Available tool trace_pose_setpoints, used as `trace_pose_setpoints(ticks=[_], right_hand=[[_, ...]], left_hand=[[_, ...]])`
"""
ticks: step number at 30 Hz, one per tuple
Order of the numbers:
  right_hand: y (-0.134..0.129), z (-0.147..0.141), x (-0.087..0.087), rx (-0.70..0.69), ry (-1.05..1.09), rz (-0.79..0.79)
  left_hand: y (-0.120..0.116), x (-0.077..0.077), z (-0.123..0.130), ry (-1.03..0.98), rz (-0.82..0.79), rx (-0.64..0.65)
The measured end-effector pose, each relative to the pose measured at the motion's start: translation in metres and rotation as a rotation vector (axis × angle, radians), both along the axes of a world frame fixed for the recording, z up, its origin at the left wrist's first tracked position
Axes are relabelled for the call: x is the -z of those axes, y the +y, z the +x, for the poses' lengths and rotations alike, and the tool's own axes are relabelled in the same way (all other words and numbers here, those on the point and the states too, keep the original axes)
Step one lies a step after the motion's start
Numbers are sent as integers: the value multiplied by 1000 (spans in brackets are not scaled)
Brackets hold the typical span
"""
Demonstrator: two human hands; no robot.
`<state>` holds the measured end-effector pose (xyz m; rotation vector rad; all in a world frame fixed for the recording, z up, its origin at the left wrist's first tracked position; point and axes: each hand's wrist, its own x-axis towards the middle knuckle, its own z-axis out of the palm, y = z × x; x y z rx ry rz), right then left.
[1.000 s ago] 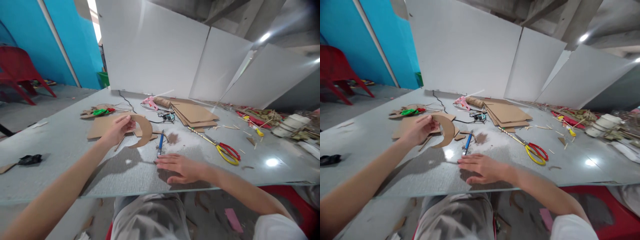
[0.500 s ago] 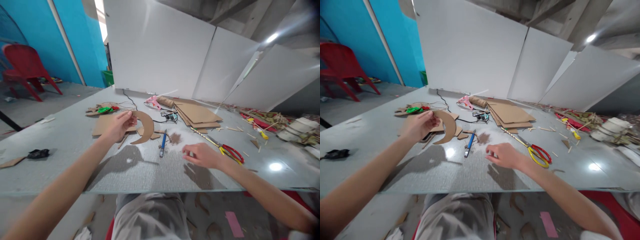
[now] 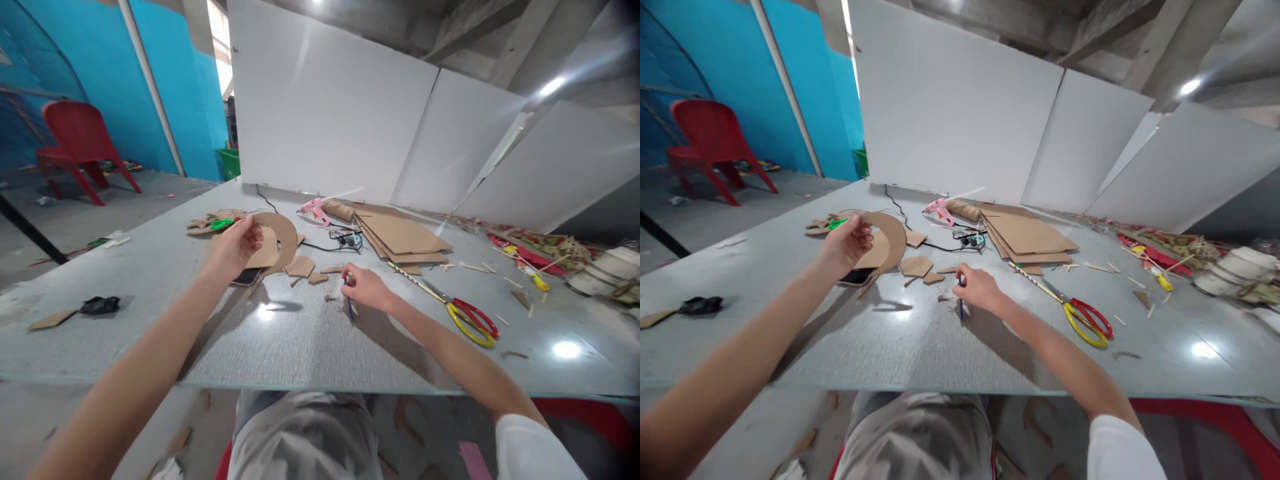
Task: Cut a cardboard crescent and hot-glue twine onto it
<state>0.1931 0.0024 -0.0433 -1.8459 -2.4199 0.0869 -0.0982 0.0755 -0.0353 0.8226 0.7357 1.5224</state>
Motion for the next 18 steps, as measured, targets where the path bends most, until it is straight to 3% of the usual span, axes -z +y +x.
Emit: trace_pose_setpoints(ticks=[6, 11, 14, 18], right_hand=[[31, 42, -11, -37, -69, 145], [67, 63, 2, -166, -127, 128], [77, 53, 14, -220, -61, 157], [74, 17, 28, -323, 111, 163]], left_hand=[[1, 1, 4, -54, -50, -51], [1, -6, -1, -141, -34, -177], [1, -9, -5, -173, -50, -224], [1, -9, -4, -189, -73, -235]])
